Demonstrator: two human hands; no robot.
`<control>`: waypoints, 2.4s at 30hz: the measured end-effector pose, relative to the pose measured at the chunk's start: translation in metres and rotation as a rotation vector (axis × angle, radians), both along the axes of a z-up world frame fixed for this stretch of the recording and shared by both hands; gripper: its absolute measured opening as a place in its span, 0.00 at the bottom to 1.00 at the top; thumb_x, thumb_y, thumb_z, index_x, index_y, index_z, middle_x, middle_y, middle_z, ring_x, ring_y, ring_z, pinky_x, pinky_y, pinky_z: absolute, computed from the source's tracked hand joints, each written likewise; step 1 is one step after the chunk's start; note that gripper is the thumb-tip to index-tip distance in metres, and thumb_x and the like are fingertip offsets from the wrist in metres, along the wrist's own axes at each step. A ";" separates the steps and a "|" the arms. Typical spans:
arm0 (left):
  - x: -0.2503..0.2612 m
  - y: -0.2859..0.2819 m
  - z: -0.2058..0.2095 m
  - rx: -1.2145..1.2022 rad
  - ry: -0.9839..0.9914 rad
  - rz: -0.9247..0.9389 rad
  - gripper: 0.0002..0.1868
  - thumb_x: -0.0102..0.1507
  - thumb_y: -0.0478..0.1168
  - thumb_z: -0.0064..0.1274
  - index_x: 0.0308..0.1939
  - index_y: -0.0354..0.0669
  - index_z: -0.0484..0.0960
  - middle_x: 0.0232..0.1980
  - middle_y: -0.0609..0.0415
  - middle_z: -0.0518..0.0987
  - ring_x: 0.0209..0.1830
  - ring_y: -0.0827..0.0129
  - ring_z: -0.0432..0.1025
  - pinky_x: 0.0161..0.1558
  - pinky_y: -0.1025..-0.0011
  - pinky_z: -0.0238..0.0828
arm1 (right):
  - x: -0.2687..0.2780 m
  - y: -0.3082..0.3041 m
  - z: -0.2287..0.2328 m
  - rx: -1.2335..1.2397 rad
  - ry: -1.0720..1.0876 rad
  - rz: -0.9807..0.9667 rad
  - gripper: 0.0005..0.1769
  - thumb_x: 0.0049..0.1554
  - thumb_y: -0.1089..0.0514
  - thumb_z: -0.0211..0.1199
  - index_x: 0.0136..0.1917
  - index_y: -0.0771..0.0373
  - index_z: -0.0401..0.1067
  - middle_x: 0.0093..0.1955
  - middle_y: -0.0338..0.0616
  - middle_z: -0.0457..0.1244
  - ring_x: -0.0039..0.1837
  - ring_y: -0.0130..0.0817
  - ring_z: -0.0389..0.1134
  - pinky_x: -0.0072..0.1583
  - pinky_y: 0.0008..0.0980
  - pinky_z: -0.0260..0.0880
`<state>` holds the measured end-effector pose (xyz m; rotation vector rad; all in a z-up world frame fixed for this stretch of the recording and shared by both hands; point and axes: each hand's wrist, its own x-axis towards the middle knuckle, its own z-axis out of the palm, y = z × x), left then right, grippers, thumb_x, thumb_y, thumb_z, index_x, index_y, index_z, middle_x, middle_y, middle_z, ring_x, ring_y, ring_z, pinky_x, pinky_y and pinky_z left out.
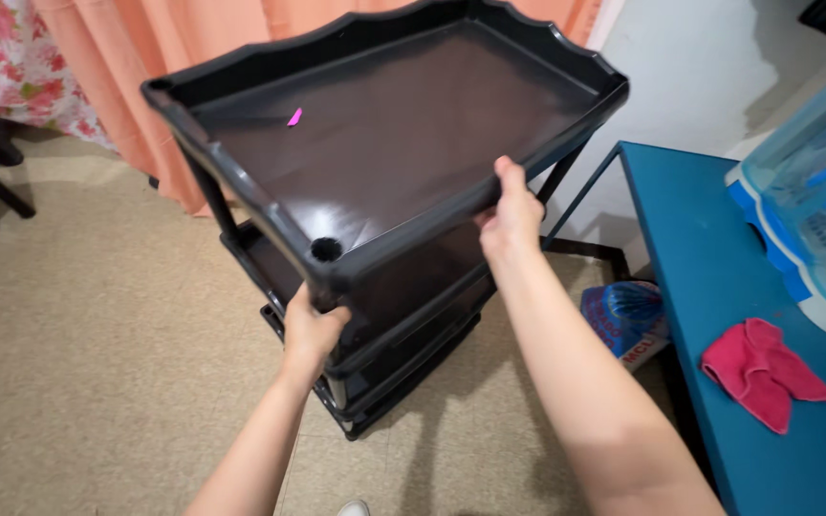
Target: The person wipes the top tray of a black plastic rolling cart with a red cloth, then removes the four vertical support poles from the top tray and places them on a nearby blue table. The person then wipes the second tray and removes its support poles as well.
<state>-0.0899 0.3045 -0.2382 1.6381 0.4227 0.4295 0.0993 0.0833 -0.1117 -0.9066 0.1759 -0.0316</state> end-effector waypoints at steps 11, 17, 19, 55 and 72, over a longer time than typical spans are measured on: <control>-0.033 -0.006 -0.078 0.262 0.129 -0.034 0.52 0.48 0.43 0.78 0.72 0.41 0.66 0.73 0.22 0.46 0.77 0.35 0.43 0.69 0.59 0.50 | 0.007 -0.009 0.006 -0.030 0.003 0.040 0.26 0.54 0.50 0.66 0.62 0.64 0.70 0.62 0.47 0.67 0.61 0.44 0.71 0.57 0.56 0.77; -0.031 -0.018 -0.142 0.058 0.278 0.048 0.28 0.59 0.44 0.68 0.62 0.43 0.81 0.61 0.38 0.82 0.77 0.50 0.61 0.71 0.61 0.60 | 0.008 -0.015 0.020 -0.017 0.035 -0.046 0.24 0.52 0.56 0.68 0.59 0.70 0.71 0.60 0.54 0.68 0.58 0.47 0.72 0.59 0.52 0.78; -0.018 -0.009 -0.155 0.037 0.366 0.126 0.31 0.57 0.43 0.68 0.64 0.43 0.78 0.63 0.40 0.78 0.68 0.50 0.69 0.66 0.61 0.65 | 0.006 -0.012 0.020 -0.042 0.030 -0.122 0.21 0.51 0.58 0.68 0.55 0.71 0.72 0.56 0.54 0.68 0.56 0.46 0.72 0.58 0.51 0.78; 0.095 -0.149 0.089 0.121 -0.247 -0.212 0.45 0.57 0.53 0.65 0.70 0.31 0.66 0.71 0.37 0.71 0.73 0.51 0.65 0.72 0.61 0.58 | 0.123 -0.145 -0.055 -0.428 0.096 0.097 0.24 0.54 0.45 0.60 0.59 0.60 0.70 0.63 0.44 0.64 0.63 0.46 0.65 0.63 0.50 0.70; 0.143 -0.191 0.107 -0.774 -0.434 0.190 0.29 0.60 0.47 0.60 0.62 0.42 0.72 0.63 0.53 0.72 0.64 0.63 0.70 0.65 0.46 0.71 | 0.298 -0.198 -0.082 -0.744 -0.202 0.289 0.19 0.59 0.58 0.65 0.62 0.63 0.69 0.57 0.45 0.68 0.58 0.34 0.70 0.59 0.30 0.70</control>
